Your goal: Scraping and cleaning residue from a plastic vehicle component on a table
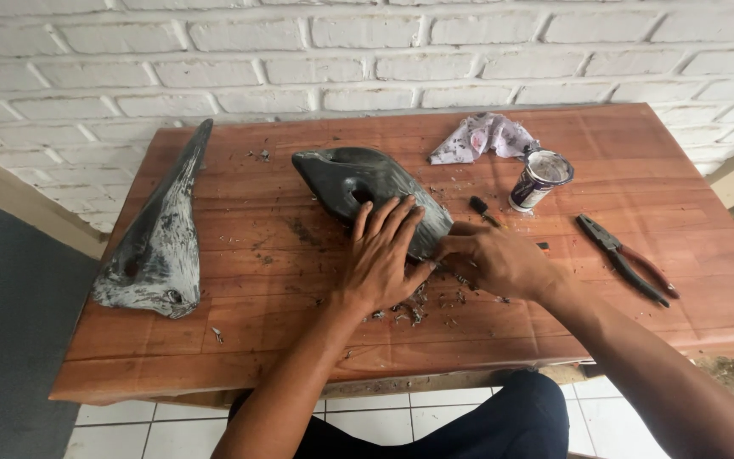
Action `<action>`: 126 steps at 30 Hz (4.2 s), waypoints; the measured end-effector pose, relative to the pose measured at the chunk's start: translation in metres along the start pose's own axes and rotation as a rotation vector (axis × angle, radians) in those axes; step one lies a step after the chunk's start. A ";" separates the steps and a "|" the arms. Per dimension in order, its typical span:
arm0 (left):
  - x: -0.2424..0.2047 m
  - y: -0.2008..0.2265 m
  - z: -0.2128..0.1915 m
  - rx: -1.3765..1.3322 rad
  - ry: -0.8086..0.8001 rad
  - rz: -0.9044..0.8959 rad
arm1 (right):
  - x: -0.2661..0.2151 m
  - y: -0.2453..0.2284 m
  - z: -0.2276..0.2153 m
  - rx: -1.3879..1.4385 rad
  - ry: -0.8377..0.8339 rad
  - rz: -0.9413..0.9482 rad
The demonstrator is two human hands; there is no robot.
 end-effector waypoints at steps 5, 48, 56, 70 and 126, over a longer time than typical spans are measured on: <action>0.002 0.002 0.000 0.000 0.012 -0.010 | -0.001 -0.009 0.000 -0.045 -0.001 0.035; 0.022 -0.021 -0.037 -0.242 -0.068 -0.169 | -0.006 -0.014 -0.004 -0.005 0.439 -0.077; 0.023 -0.020 -0.049 -0.558 -0.006 -0.216 | 0.009 0.000 0.000 0.214 0.398 -0.060; 0.016 -0.036 -0.033 -0.637 0.052 -0.256 | -0.018 0.017 0.006 0.266 0.422 -0.032; 0.000 0.008 -0.032 0.198 -0.198 -0.004 | -0.013 0.012 0.004 -0.231 0.092 -0.329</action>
Point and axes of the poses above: each hand's wrist, its own x-axis towards the middle knuckle, its own z-axis out of the palm, y = z × x, the point moved 3 cm from there along x, towards the middle knuckle, and after that the axes turned 5 degrees about x, right-handed, at the moved point
